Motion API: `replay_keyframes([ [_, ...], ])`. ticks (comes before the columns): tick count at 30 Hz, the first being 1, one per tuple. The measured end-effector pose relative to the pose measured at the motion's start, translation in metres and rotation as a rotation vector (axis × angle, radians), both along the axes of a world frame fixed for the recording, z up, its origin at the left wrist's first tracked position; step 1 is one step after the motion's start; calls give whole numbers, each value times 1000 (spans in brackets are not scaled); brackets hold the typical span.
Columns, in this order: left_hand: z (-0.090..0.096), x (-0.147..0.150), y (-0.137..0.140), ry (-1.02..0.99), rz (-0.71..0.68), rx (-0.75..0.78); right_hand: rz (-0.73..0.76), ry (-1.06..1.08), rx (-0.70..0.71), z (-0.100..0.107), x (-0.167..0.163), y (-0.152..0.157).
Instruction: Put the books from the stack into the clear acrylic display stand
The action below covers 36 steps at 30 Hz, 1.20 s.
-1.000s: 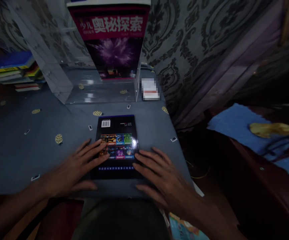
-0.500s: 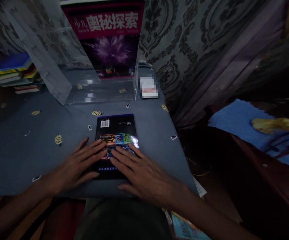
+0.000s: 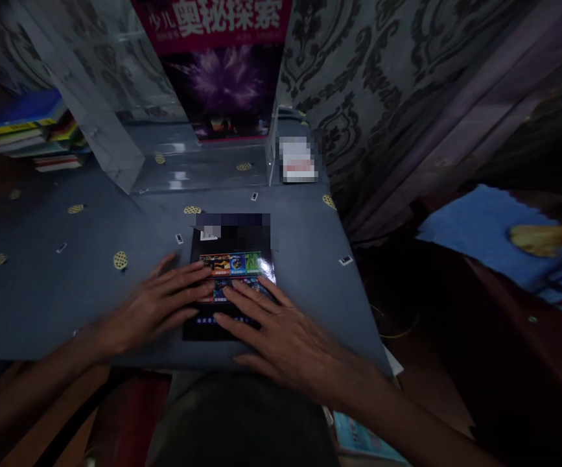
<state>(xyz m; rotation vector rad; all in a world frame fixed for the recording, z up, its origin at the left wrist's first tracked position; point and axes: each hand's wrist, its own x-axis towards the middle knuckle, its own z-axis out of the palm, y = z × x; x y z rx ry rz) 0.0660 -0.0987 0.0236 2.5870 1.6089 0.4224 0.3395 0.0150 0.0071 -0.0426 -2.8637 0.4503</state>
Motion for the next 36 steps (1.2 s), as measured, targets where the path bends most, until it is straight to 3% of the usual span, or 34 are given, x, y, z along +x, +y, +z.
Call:
replay_keyframes([
  [5,-2,-21,31,8,138,-25,-13,6,-6,0,-2,0],
  [8,-4,-23,35,13,161,-44,-40,-5,-3,3,-1,-2],
  [13,-4,-14,19,-3,143,-28,-133,31,-8,-1,11,-18],
  [18,-4,4,-4,-28,104,-38,-116,88,-22,-15,35,-39],
  [21,-2,11,-15,-40,65,-52,-84,133,-30,-12,48,-45],
  [24,6,9,-20,-69,-21,-112,-27,167,-85,6,58,-44],
  [27,18,-1,-18,-145,-76,-201,-64,158,-155,32,59,-35],
  [32,37,-12,-5,-515,-85,-287,-44,381,-210,73,42,-7],
  [36,52,0,13,-761,74,-264,-403,555,-338,106,7,22],
])
